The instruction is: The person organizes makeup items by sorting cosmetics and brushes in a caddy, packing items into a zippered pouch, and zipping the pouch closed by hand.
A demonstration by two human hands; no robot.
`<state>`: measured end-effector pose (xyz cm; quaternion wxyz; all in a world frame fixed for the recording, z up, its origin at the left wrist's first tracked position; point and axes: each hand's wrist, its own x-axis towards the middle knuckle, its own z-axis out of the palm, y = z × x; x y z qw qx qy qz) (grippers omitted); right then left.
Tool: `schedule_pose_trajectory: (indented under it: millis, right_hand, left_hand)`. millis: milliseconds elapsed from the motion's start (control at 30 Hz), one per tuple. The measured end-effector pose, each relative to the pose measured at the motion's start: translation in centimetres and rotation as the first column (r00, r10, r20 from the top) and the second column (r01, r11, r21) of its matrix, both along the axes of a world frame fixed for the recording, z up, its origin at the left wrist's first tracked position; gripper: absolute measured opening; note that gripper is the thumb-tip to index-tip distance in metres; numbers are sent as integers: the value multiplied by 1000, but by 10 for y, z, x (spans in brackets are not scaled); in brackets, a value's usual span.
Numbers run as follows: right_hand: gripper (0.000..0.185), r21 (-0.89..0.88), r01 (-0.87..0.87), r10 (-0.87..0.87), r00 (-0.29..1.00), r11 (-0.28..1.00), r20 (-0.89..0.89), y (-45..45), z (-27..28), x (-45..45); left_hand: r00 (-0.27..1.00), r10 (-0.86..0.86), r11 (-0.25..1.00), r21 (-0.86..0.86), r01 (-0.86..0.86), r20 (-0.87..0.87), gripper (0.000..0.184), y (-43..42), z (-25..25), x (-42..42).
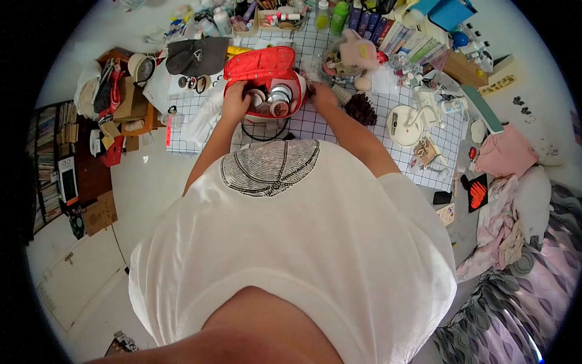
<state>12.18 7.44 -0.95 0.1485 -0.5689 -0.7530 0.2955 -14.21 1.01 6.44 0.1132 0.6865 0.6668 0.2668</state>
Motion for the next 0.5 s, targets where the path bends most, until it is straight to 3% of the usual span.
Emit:
schedule_pose_trajectory:
  millis: [100,300,400,500]
  right_hand:
    - [24,-100,-44,55,991,994,119,4,3,7]
    - [10,183,191,-156,969,964,-191,8,39,4]
    - [9,225,327,-237,906,918,-351,9,67,7]
    - [8,-55,335,-288,700,941,-653,4,89,4]
  left_hand:
    - [1000,9,1000,-25,-9,-1,43,-2,-3,-2]
    - [1000,21,999,-32,-21,8,42,-5,-1,-5]
    - [1000,24,999,-36,-23,18,41,-6,0,-3]
    - [998,3,999,-35,-1,66,39,-3,3,-1]
